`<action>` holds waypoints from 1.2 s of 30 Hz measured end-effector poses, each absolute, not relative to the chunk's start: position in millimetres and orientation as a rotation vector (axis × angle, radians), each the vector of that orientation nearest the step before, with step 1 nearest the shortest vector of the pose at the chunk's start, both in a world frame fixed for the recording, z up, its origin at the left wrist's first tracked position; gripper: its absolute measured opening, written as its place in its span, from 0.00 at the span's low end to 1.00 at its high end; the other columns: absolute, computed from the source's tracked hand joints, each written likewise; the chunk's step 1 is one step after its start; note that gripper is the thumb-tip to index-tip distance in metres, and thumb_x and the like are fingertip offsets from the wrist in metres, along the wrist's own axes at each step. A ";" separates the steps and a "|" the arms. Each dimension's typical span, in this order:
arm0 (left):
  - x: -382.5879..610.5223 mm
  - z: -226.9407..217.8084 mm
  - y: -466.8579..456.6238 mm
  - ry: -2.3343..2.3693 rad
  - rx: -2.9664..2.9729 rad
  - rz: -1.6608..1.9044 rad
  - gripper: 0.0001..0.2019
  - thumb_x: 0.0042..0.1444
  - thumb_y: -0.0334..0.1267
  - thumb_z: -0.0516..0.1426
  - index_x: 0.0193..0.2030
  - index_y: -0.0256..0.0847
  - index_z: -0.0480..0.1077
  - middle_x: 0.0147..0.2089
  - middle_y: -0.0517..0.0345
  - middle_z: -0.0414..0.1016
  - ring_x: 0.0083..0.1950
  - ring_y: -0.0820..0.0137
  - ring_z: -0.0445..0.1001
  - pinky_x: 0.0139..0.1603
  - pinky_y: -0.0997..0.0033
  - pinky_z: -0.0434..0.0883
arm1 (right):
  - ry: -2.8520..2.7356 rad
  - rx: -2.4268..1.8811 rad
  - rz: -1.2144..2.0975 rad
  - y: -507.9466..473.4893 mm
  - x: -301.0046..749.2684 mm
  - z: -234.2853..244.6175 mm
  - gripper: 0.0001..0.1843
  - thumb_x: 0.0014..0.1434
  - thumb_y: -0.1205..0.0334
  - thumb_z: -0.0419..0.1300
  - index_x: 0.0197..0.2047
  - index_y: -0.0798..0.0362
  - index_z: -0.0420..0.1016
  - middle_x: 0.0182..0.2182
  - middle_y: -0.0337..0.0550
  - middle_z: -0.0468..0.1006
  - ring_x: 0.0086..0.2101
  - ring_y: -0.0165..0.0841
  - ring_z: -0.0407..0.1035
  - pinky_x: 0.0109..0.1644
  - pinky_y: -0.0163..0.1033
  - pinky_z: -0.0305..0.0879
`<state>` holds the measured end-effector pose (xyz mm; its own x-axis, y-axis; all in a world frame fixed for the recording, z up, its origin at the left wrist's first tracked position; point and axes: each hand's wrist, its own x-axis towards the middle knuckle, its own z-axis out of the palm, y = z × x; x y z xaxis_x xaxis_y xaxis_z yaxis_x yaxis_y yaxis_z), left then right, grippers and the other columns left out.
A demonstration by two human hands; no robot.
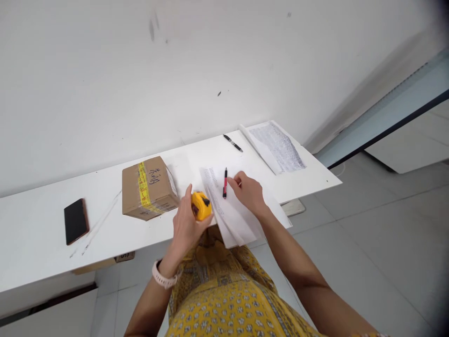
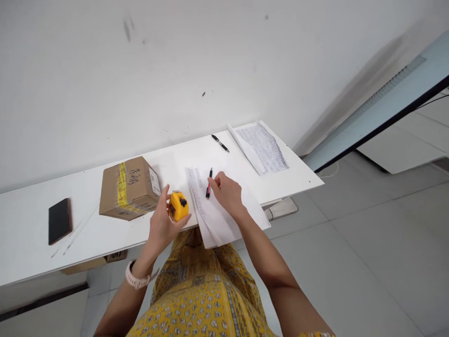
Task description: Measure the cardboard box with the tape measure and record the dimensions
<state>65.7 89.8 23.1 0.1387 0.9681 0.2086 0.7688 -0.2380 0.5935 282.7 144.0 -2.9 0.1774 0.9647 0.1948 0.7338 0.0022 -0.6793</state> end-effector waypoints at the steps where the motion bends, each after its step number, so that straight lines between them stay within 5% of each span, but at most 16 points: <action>1: 68.5 20.9 101.1 1.765 2.134 0.774 0.47 0.54 0.39 0.65 0.75 0.43 0.43 0.54 0.44 0.71 0.51 0.54 0.74 0.46 0.57 0.74 | -1.639 -1.859 0.430 158.7 284.2 -8.5 0.19 0.66 0.43 0.53 0.34 0.49 0.66 0.23 0.39 0.74 0.24 0.35 0.68 0.30 0.38 0.55; 5: 79.9 8.9 139.5 1.980 2.220 0.443 0.40 0.59 0.38 0.62 0.74 0.39 0.48 0.57 0.38 0.68 0.57 0.47 0.70 0.48 0.50 0.75 | -1.883 -1.948 0.400 192.9 274.6 -27.8 0.16 0.64 0.49 0.58 0.47 0.53 0.68 0.30 0.47 0.80 0.29 0.40 0.73 0.34 0.40 0.60; 10: 85.9 -0.8 162.6 2.094 2.233 0.251 0.31 0.61 0.34 0.59 0.70 0.40 0.58 0.61 0.34 0.66 0.58 0.43 0.69 0.52 0.43 0.73 | -1.876 -1.733 0.561 190.9 278.9 -33.9 0.17 0.64 0.69 0.48 0.51 0.55 0.73 0.35 0.48 0.82 0.35 0.38 0.76 0.41 0.41 0.66; 15: 89.1 -11.4 160.6 1.966 2.412 0.628 0.22 0.65 0.36 0.55 0.65 0.38 0.64 0.72 0.33 0.57 0.73 0.41 0.54 0.67 0.33 0.56 | -1.292 -1.192 1.078 176.8 307.1 -20.8 0.18 0.64 0.58 0.53 0.54 0.52 0.73 0.43 0.48 0.84 0.45 0.38 0.78 0.52 0.47 0.70; 20: 102.9 -33.9 137.3 1.395 2.559 0.678 0.17 0.65 0.38 0.53 0.59 0.39 0.69 0.65 0.42 0.70 0.71 0.53 0.62 0.71 0.42 0.55 | -1.149 -1.077 1.037 168.2 296.9 -10.5 0.22 0.54 0.47 0.68 0.47 0.48 0.71 0.34 0.42 0.83 0.39 0.37 0.78 0.49 0.47 0.72; 23: 104.1 -43.1 124.5 1.321 2.559 0.436 0.24 0.62 0.44 0.58 0.63 0.36 0.66 0.69 0.37 0.65 0.73 0.50 0.59 0.73 0.40 0.49 | -1.091 -1.236 0.976 166.4 277.3 -15.1 0.20 0.58 0.40 0.62 0.33 0.49 0.68 0.19 0.33 0.70 0.23 0.31 0.68 0.32 0.39 0.67; 26: 98.2 -42.8 119.0 1.260 2.540 0.264 0.38 0.59 0.53 0.60 0.70 0.35 0.56 0.75 0.36 0.52 0.76 0.49 0.48 0.73 0.35 0.41 | -1.038 -1.285 1.036 165.1 262.8 -24.3 0.24 0.63 0.37 0.53 0.29 0.49 0.65 0.14 0.29 0.58 0.18 0.28 0.58 0.26 0.37 0.58; 31: 92.2 -36.3 118.9 1.183 2.493 0.177 0.49 0.53 0.60 0.63 0.73 0.34 0.51 0.77 0.34 0.44 0.78 0.49 0.40 0.74 0.36 0.35 | -1.153 -1.236 1.146 164.4 258.1 -38.9 0.21 0.63 0.41 0.56 0.39 0.52 0.72 0.28 0.39 0.76 0.32 0.32 0.70 0.40 0.39 0.66; 36: 93.4 -38.7 118.5 1.198 2.488 0.177 0.51 0.51 0.58 0.65 0.73 0.31 0.50 0.76 0.32 0.45 0.78 0.49 0.41 0.74 0.37 0.33 | -1.266 -1.316 1.051 167.9 261.2 -46.7 0.16 0.57 0.48 0.63 0.31 0.51 0.69 0.22 0.33 0.68 0.26 0.30 0.62 0.32 0.38 0.59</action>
<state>93.4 118.5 -38.7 0.6300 0.7752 -0.0473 0.7283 -0.5685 0.3825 261.2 167.9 -46.7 0.0787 0.9959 0.0457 0.1382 0.0345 -0.9898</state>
